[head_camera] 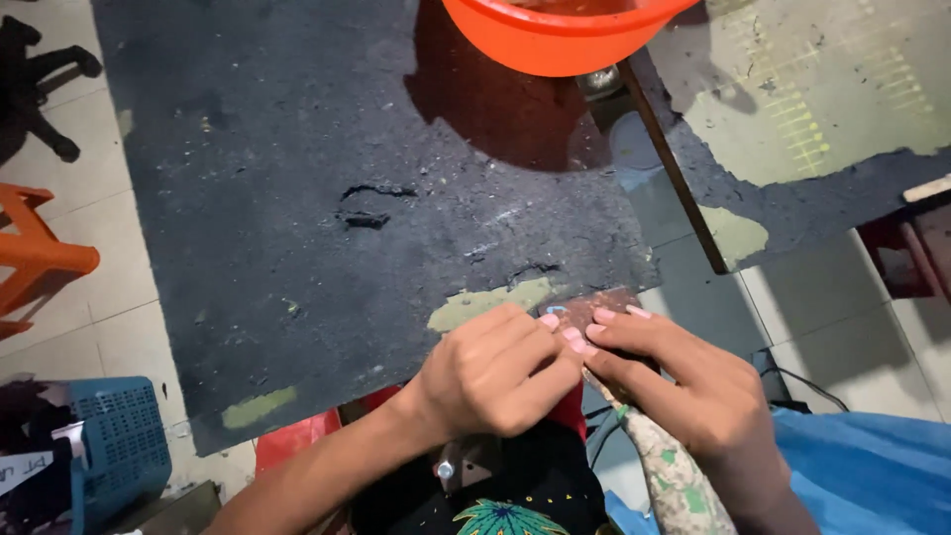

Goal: Cleaning a printing platen by applying liquid with a brush and scraping off residue with a metal scraper.

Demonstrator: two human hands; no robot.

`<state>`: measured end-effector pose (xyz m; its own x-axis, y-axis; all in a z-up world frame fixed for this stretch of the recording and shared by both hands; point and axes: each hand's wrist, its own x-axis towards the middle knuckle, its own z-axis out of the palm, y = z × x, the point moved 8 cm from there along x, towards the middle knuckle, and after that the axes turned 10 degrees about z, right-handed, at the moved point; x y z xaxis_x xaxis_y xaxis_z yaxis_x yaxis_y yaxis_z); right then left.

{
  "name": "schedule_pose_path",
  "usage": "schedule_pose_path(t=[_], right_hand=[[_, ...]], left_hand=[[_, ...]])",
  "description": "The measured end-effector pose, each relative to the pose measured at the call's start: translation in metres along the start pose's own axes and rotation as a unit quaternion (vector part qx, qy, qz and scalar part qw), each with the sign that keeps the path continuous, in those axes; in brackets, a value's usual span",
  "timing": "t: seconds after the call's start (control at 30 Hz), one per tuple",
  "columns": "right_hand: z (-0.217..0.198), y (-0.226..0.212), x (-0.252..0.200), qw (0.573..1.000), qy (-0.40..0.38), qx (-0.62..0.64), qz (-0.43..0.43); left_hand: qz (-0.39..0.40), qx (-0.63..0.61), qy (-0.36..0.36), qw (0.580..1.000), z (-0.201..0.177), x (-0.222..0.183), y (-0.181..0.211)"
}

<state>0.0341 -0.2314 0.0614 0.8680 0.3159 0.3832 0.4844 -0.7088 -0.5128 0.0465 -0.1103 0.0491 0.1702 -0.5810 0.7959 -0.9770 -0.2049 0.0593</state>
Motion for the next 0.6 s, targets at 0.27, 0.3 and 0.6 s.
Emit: schedule_pose_path(t=[0.27, 0.3, 0.6], right_hand=[[0.007, 0.010, 0.001, 1.000, 0.003, 0.024, 0.011], [0.009, 0.010, 0.003, 1.000, 0.000, 0.025, 0.013], [0.018, 0.021, 0.013, 1.000, 0.007, -0.001, -0.021]], left_hand=[[-0.054, -0.007, -0.020, 0.998, 0.007, -0.003, -0.010], [-0.056, -0.008, -0.021, 0.998, 0.008, -0.002, -0.011], [-0.042, 0.140, -0.025, 0.989, 0.003, 0.006, -0.020]])
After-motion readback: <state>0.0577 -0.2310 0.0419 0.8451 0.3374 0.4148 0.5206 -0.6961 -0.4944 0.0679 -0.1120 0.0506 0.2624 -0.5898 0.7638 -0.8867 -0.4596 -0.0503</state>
